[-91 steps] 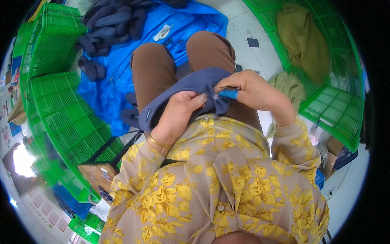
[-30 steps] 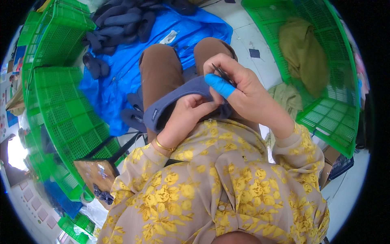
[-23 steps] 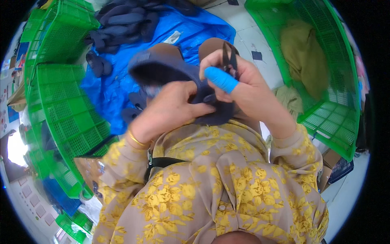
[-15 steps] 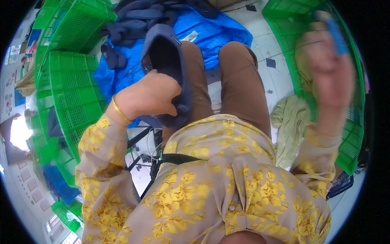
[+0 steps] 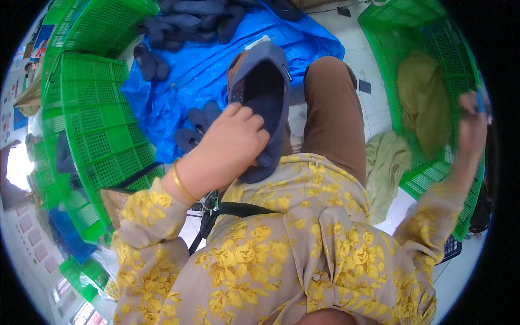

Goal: The person sits on the floor and uses a blue-handled tool to stitch a dark blue slip-on shoe. They repeatedly insert the tool into the shoe's upper, pull the thread, and adjust the shoe's position while working.

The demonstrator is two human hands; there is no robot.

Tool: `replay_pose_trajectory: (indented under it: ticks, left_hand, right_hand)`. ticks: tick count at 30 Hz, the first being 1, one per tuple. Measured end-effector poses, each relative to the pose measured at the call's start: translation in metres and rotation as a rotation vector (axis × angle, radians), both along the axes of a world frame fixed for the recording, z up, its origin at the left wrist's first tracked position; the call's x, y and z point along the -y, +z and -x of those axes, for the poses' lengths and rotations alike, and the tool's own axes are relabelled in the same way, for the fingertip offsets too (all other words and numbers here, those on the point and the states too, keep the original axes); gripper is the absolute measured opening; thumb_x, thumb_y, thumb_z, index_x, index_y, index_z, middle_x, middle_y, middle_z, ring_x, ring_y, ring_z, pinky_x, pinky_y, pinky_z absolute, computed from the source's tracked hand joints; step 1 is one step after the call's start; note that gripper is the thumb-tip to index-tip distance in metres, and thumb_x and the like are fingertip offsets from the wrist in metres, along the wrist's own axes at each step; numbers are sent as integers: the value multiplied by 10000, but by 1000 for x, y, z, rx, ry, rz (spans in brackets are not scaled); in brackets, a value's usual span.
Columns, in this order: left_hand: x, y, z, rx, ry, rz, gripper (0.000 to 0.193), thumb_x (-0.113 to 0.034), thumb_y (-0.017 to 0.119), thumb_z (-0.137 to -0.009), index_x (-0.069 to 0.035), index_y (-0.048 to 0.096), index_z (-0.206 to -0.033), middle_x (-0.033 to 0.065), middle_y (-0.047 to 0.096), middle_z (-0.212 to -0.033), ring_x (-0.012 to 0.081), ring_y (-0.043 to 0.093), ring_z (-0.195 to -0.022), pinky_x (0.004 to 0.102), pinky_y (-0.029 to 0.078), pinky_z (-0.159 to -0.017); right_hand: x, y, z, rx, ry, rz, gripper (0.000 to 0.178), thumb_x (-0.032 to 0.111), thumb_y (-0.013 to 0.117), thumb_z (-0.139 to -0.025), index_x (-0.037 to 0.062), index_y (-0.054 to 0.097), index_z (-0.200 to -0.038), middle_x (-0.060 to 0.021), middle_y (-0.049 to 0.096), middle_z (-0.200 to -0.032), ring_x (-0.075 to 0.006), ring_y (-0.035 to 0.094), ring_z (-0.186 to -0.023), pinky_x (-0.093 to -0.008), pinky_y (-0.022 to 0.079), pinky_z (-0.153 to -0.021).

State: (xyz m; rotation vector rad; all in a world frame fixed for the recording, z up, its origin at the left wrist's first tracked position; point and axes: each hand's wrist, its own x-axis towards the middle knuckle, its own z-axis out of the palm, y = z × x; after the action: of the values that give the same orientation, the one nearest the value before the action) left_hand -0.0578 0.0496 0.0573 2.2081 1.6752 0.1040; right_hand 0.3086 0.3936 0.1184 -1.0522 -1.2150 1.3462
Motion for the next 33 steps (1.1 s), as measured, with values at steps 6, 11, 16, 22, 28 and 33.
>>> replay_pose_trajectory:
  ticks: [6, 11, 16, 22, 28, 33]
  left_hand:
    - [36, 5, -9, 15, 275, -178, 384, -302, 808, -624, -96, 602, -875, 55, 546, -826, 262, 534, -844, 387, 414, -783]
    - [62, -10, -20, 329, 521, -159, 286, -238, 794, -725, -55, 619, -860, 64, 516, -750, 265, 513, -713, 360, 408, -641]
    - [68, -8, -19, 549, 616, -20, 176, -122, 745, -765, -55, 628, -879, 60, 500, -748, 242, 495, -730, 345, 385, -653]
    - [71, -15, -17, 617, 588, -43, 163, -101, 735, -769, -62, 629, -886, 52, 492, -758, 228, 482, -743, 337, 378, -662]
    - [71, -16, -15, 632, 552, -59, 166, -92, 741, -766, -67, 629, -887, 45, 492, -762, 224, 474, -735, 329, 378, -663]
    - [71, -18, -16, 665, 547, -87, 167, -91, 747, -763, -72, 629, -881, 37, 488, -754, 219, 468, -725, 326, 375, -665]
  right_hand:
    - [204, -83, 146, 375, 730, -221, 148, 89, 634, -870, 70, 637, -1016, 27, 610, -866, -97, 545, -747, -246, 451, -680]
    - [248, -86, 179, 482, 1208, -276, 257, 6, 614, -824, 65, 639, -1072, -178, 671, -895, -346, 669, -817, -384, 524, -700]
    - [243, -75, 181, 562, 1299, -92, 242, 11, 624, -811, 58, 675, -1043, -181, 677, -883, -344, 670, -797, -381, 525, -692]
    - [241, -78, 180, 518, 1331, -124, 252, -2, 617, -793, 52, 691, -1028, -179, 686, -923, -333, 677, -823, -367, 530, -717]
    - [239, -76, 181, 525, 1358, -240, 271, -8, 606, -782, 53, 690, -1032, -167, 690, -938, -342, 673, -859, -387, 531, -743]
    - [242, -80, 183, 491, 1345, -242, 246, 16, 608, -810, 64, 675, -1042, -159, 687, -940, -351, 666, -858, -391, 529, -727]
